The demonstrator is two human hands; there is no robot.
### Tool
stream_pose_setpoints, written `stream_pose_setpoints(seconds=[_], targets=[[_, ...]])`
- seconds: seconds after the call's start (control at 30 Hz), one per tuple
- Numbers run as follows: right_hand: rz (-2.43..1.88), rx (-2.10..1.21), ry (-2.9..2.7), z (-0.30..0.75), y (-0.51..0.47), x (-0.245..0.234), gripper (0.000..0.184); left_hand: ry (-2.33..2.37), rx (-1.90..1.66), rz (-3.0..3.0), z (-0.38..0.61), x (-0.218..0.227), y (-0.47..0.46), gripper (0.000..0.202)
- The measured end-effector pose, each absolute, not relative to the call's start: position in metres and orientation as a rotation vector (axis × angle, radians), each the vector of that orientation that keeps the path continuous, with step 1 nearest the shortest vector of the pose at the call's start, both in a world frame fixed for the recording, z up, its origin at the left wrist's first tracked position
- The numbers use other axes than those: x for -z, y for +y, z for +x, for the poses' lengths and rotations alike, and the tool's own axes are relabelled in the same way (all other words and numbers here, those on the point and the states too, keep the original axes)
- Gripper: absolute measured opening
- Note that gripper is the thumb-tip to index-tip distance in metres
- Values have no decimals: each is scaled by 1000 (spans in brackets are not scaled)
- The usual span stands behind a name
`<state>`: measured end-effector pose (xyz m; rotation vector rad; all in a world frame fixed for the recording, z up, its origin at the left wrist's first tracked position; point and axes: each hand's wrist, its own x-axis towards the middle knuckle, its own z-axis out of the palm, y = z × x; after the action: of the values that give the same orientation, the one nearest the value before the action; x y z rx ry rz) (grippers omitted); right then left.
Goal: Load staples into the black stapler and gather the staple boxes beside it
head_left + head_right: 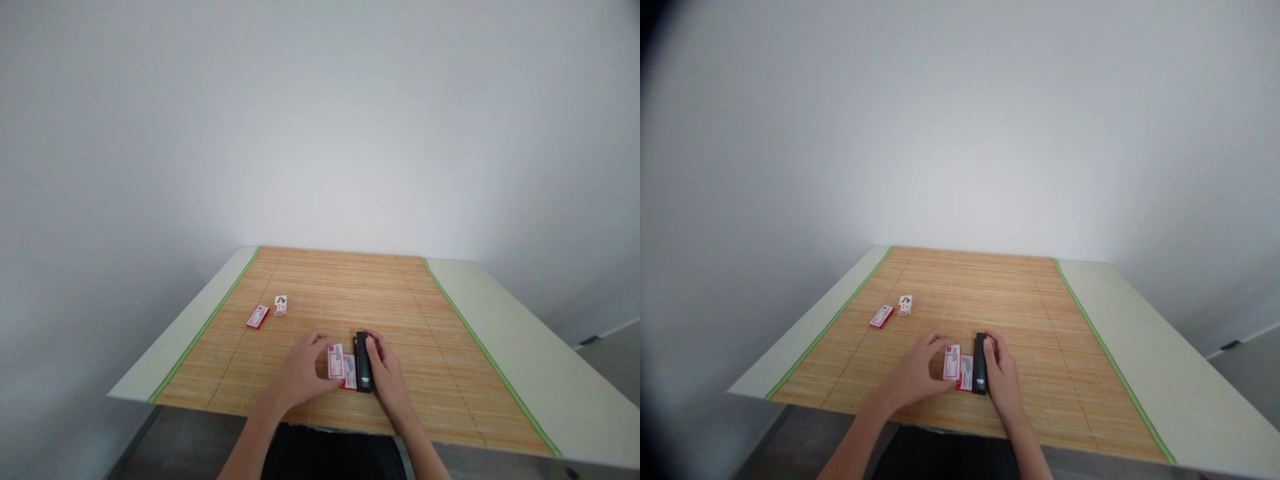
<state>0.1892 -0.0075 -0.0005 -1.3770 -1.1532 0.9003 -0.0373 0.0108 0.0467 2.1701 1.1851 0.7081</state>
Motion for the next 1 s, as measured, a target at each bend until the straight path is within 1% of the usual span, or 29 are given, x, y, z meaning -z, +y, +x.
stream_pose_setpoints(seconds=[0.1,0.23,0.47,0.57,0.6,0.67,0.7,0.73,0.77,0.83,0.87,0.9,0.93,1.0], targets=[[-1388,-886,-1148,189,-7,3,54,1042,-623,2243,-16,-46,12,61],[-1408,-876,-1169,190,-6,4,58,1004,-600,2276,-9,-38,15,62],[-1388,-832,-1213,190,-4,4,51,1046,-625,2275,0,-28,17,64],[-1375,-834,-1224,190,-4,5,51,1075,-632,2263,9,-24,12,62],[-1378,-840,-1220,190,-4,5,52,1068,-634,2253,10,-23,10,65],[-1398,-850,-1199,191,-5,4,54,1050,-653,2213,4,-22,9,79],[-1412,-841,-1183,191,-6,4,54,1061,-680,2183,-4,-22,11,85],[-1426,-821,-1164,191,-7,3,54,1099,-726,2150,-16,-23,15,87],[-1438,-794,-1145,192,-8,3,54,1170,-786,2116,-32,-23,22,82],[-1450,-756,-1118,191,-10,2,57,1433,-938,2061,-76,-23,43,55],[-1452,-757,-1109,191,-11,2,59,1583,-980,2061,-101,-22,55,49],[-1454,-769,-1102,191,-11,2,61,1712,-978,2075,-126,-20,68,47],[-1455,-786,-1099,191,-11,2,62,1798,-956,2100,-149,-18,80,48],[-1460,-810,-1093,190,-11,2,62,1798,-845,2187,-186,-11,97,60]])
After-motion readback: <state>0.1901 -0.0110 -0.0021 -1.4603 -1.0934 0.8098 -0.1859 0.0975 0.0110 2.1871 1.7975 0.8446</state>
